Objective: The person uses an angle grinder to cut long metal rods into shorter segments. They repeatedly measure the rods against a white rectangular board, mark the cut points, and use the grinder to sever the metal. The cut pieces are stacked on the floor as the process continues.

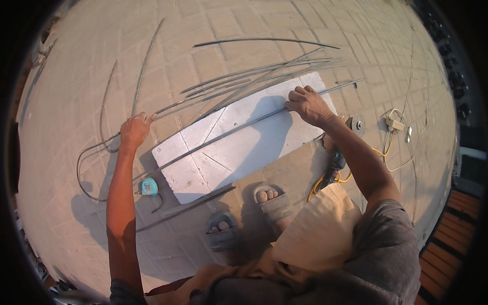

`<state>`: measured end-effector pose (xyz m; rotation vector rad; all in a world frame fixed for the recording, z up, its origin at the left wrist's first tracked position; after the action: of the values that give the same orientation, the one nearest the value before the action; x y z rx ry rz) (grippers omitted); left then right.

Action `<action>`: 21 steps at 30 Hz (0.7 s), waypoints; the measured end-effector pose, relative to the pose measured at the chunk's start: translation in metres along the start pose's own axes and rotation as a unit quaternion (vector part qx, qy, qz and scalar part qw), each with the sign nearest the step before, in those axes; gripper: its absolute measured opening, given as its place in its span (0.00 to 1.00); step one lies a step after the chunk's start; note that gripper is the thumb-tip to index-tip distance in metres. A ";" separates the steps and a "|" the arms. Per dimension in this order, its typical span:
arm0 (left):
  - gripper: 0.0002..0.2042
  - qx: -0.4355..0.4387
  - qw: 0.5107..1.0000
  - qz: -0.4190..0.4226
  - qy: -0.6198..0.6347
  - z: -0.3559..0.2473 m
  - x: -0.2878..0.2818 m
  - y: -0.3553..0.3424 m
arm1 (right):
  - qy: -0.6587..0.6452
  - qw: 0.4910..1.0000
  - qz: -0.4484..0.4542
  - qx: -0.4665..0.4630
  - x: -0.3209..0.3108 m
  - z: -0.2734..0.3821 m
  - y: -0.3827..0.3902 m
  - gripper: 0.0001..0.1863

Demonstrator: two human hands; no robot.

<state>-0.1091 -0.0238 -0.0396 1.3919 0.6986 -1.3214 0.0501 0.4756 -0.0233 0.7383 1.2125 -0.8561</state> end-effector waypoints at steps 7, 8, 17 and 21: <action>0.24 0.003 1.000 0.000 0.012 -0.016 0.014 0.000 | 0.028 0.999 -0.021 0.004 -0.001 -0.021 0.007 0.07; 0.23 0.011 1.000 -0.011 0.016 -0.016 0.023 -0.001 | 0.032 0.999 -0.022 0.013 -0.001 -0.027 0.009 0.07; 0.18 0.037 0.983 -0.156 -0.085 -0.031 0.047 0.016 | -0.144 0.977 0.005 0.160 -0.022 -0.049 -0.003 0.05; 0.15 0.017 0.994 -0.100 0.051 -0.045 0.020 0.024 | -0.189 0.962 -0.075 0.183 -0.028 -0.080 -0.053 0.06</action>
<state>-0.0675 0.0065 -0.0590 1.4534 0.9074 -1.4305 -0.0383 0.5222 -0.0144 0.7403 0.7817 -1.3056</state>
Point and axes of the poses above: each hand's wrist, its own y-axis away from the middle knuckle, its own x-axis out of the palm, z = x × y, the point moved 1 cm from there along -y, towards the middle knuckle, and after that the axes turned 11 degrees about -y, right-handed, at the moved point
